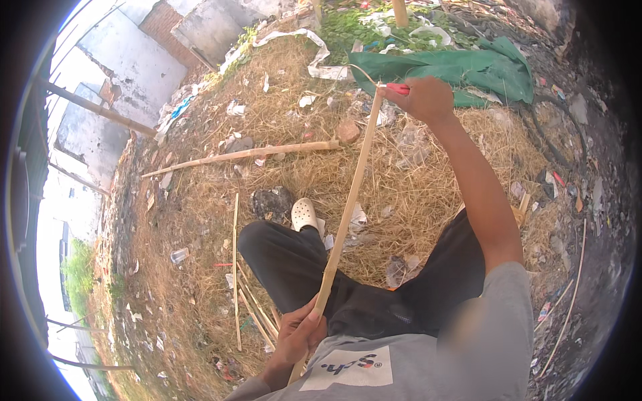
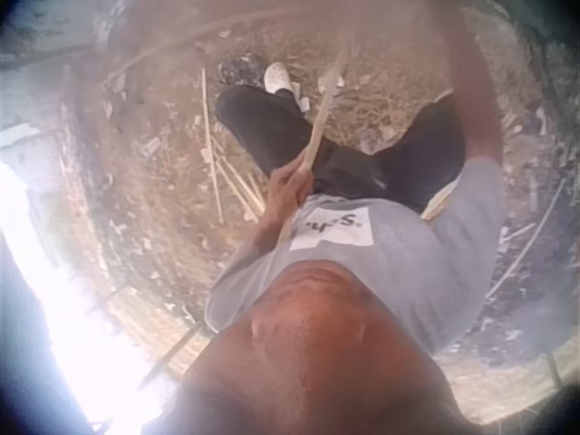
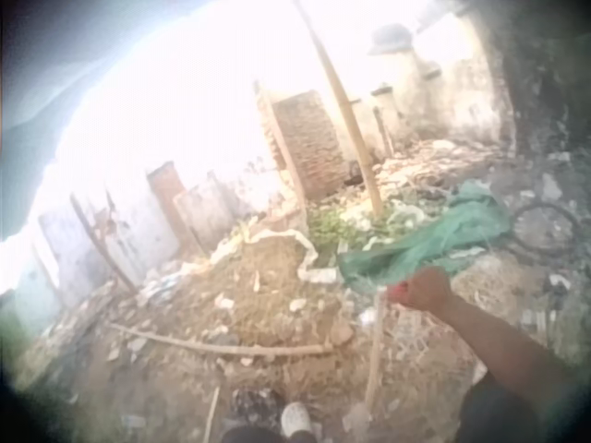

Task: The person sits on the ground and uses a red utility knife to shave the surface of a long bamboo stick. They hold the stick with their left hand and scrape along its length with the knife in their right hand, removing thin strips of material. The person continues this repetitive shaving action along the stick's length.

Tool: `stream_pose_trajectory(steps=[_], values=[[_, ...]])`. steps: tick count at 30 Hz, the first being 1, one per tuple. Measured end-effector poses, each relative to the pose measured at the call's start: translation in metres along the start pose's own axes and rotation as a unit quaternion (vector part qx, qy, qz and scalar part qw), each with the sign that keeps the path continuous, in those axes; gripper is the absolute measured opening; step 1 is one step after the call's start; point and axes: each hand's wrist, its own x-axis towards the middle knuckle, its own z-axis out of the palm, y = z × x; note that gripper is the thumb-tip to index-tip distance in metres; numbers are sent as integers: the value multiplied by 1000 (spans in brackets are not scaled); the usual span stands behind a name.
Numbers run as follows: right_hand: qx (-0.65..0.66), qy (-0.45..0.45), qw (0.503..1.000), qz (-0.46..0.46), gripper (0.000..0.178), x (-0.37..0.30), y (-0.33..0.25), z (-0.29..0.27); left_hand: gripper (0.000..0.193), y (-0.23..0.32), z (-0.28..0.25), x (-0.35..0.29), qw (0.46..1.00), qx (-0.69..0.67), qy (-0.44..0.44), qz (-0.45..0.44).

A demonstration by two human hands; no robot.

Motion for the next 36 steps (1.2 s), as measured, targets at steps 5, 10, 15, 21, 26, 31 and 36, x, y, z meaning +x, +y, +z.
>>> stream_pose_trajectory(steps=[5,10,15,21,26,31,36], values=[[78,-143,942,293,81,13,57,-3,46,-15,3,-20,998,-18,-47,-30],[190,-171,965,65,76,-38,-60,-58,46,-6,-20,9,994,-17,102,45],[253,-187,929,-193,74,-104,-138,-91,47,13,-21,29,991,0,95,98],[257,-135,938,-189,72,-95,-136,-76,47,19,-7,26,992,7,94,88],[220,-140,950,-171,72,-95,-131,-74,46,21,-2,29,990,44,106,76],[187,-120,954,-203,73,-84,-127,-74,47,20,-1,31,990,64,103,74],[149,-121,980,-51,74,-57,-95,-45,46,15,4,25,995,39,77,45]])
